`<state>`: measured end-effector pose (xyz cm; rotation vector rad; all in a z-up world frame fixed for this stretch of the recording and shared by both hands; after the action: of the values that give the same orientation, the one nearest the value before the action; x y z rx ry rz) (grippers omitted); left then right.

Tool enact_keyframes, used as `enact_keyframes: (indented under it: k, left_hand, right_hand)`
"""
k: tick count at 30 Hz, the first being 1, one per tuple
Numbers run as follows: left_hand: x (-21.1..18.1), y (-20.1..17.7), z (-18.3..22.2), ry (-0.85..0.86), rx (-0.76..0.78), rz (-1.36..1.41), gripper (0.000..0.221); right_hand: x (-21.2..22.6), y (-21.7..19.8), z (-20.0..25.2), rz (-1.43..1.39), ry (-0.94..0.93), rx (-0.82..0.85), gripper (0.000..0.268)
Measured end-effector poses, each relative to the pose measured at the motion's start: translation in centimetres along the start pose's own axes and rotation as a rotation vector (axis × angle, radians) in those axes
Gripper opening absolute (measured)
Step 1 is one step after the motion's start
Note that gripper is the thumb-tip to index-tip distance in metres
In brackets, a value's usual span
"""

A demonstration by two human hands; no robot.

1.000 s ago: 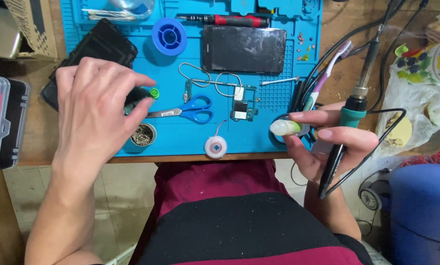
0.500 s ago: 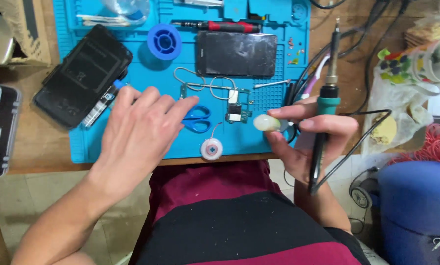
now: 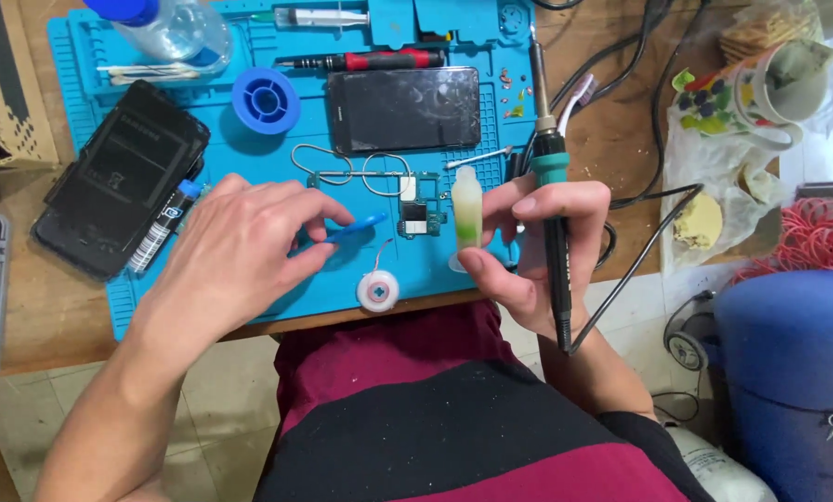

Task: Soldering and assembling components on a mobile phone motherboard at a repair station.

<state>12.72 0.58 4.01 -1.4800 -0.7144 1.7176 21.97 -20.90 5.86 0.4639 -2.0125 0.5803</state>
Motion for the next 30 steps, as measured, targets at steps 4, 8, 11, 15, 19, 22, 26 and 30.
enact_keyframes:
  k: [4, 8, 11, 15, 19, 22, 26, 30]
  left_hand:
    - [-0.5, -0.9, -0.1, 0.103, -0.136, -0.002, 0.016]
    - [-1.2, -2.4, 2.0, 0.159, -0.332, 0.177, 0.016]
    - [-0.5, -2.3, 4.6, 0.053, -0.624, 0.528, 0.017]
    - [-0.4, -0.5, 5.4, 0.041, -0.775, 0.93, 0.026]
    - [-1.6, 2.0, 5.1, 0.021, -0.626, 0.99, 0.022]
    - [-2.3, 3.6, 4.4, 0.067, -0.585, 1.149, 0.022]
    - [-2.3, 4.2, 3.4, 0.029, -0.613, 1.205, 0.023]
    - [-2.4, 4.5, 3.0, 0.053, -0.622, 1.236, 0.024]
  right_hand:
    - [-0.1, -0.2, 0.1, 0.037, -0.022, -0.041, 0.042]
    - [0.2, 0.0, -0.4, -0.175, 0.021, -0.001, 0.039]
    - [0.6, -0.6, -0.7, -0.075, -0.066, -0.091, 0.042]
    - [1.4, -0.8, -0.8, 0.027, -0.131, -0.076, 0.041]
    - [1.4, -0.6, -0.6, -0.028, -0.04, -0.05, 0.043]
    - [1.6, -0.2, -0.2, -0.057, 0.035, -0.108, 0.048]
    - [1.7, -0.1, -0.4, -0.099, 0.019, -0.062, 0.045]
    - [1.6, -0.7, -0.2, -0.121, 0.004, -0.082, 0.045]
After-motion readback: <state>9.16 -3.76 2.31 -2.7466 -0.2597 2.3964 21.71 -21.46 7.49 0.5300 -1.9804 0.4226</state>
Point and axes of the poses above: each hand's wrist, its own z-axis away from the middle knuckle, its own y-axis out of the palm, x = y × z, the point moved 4 cm from there along -z, towards the middle knuckle, and after that the axes turned 6 degrees about z, right-handed, at the moved point
